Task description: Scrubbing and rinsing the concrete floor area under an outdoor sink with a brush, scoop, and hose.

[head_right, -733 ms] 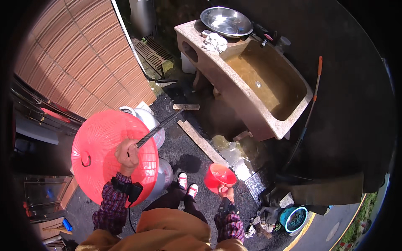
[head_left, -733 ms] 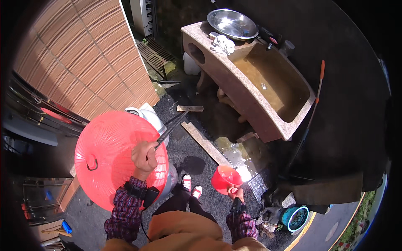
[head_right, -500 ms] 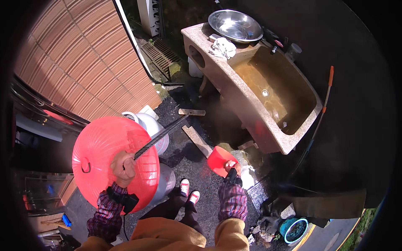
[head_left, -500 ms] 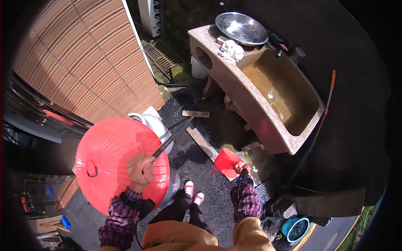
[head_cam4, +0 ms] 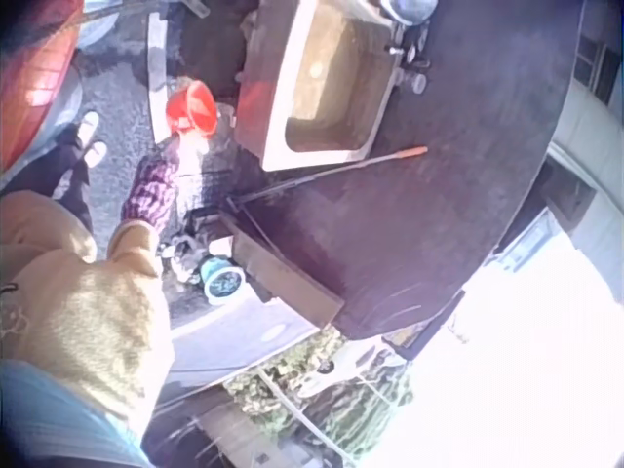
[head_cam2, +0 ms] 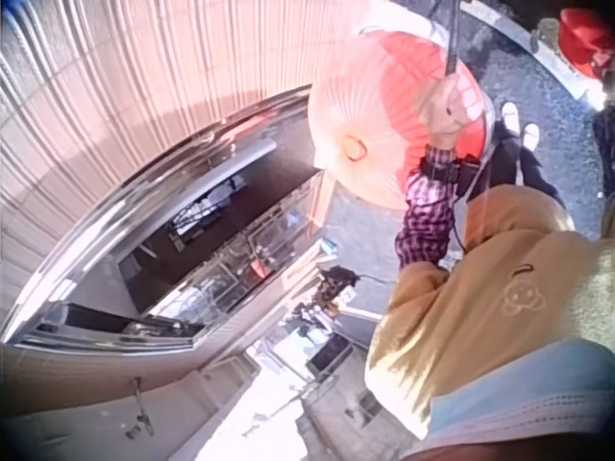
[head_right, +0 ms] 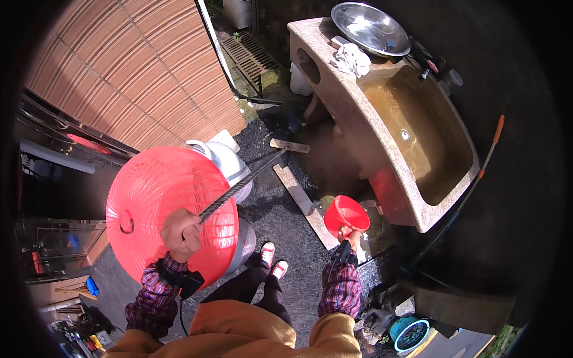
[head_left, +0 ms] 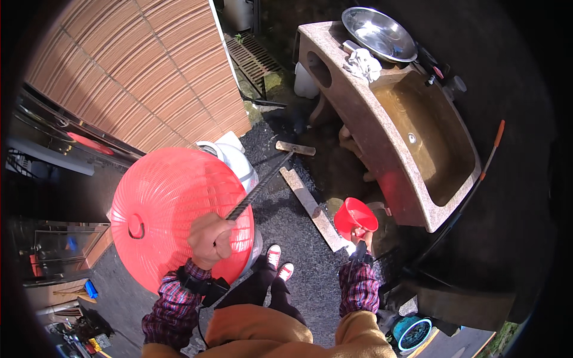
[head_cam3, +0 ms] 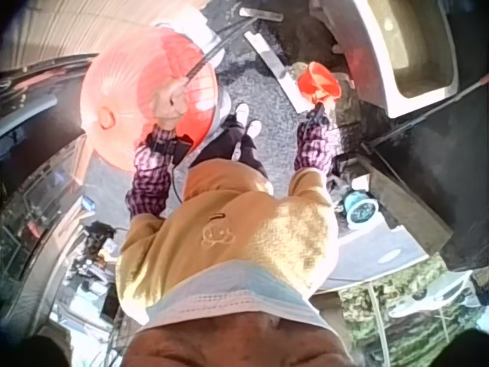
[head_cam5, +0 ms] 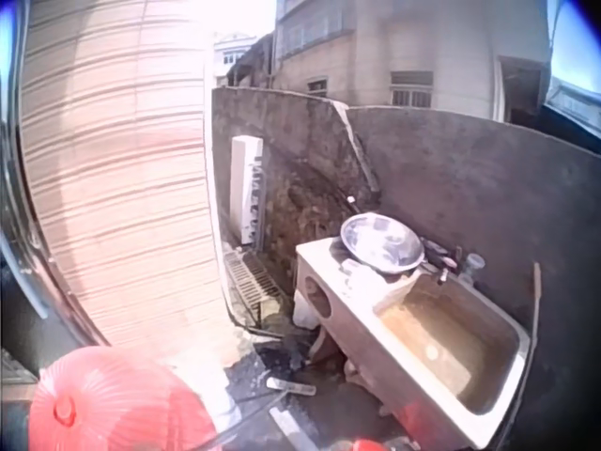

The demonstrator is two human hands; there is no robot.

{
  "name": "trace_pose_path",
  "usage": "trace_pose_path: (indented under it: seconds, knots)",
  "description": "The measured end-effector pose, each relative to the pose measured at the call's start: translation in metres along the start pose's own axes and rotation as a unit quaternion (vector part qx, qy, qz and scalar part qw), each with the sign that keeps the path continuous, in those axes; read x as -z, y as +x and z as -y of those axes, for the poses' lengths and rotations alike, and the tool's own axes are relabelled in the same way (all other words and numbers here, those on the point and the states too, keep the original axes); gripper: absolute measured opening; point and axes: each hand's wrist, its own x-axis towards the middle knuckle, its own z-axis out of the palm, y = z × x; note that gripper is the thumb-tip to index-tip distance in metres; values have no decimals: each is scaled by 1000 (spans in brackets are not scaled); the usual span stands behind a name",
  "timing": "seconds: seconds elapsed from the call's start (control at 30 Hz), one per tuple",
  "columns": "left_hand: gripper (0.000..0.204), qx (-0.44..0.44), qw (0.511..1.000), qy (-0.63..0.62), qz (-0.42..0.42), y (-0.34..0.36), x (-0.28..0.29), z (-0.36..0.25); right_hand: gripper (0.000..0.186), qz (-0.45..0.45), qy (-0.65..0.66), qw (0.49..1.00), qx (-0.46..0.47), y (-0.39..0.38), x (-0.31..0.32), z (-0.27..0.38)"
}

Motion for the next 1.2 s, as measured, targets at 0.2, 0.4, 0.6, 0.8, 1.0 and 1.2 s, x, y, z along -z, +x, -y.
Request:
trace_pose_path:
  seconds: [0.2,0.4,0.6,0.8,1.0,1.2]
  knots:
    - [12,-31,999,17,12,-8,5,-3,17,26,-77,997,4,-57,35,-36]
    - [10,-10,1000,-17,8,-13,0,-7,19,24,-128,991,18,-90,82,-34]
    - [9,-33,999,-18,5,-11,-4,-9,30,-41,-175,980,84,-96,91,-37]
    - [14,-73,996,-30,46,-10,-7,-12,27,-150,-306,913,223,-60,54,-69]
    - [15,-59,997,-32,38,-15,0,-6,56,-239,-534,408,700,-66,52,-103]
    - [11,-18,1000,-8,7,-28,22,3,64,-273,-504,448,686,-141,64,-59]
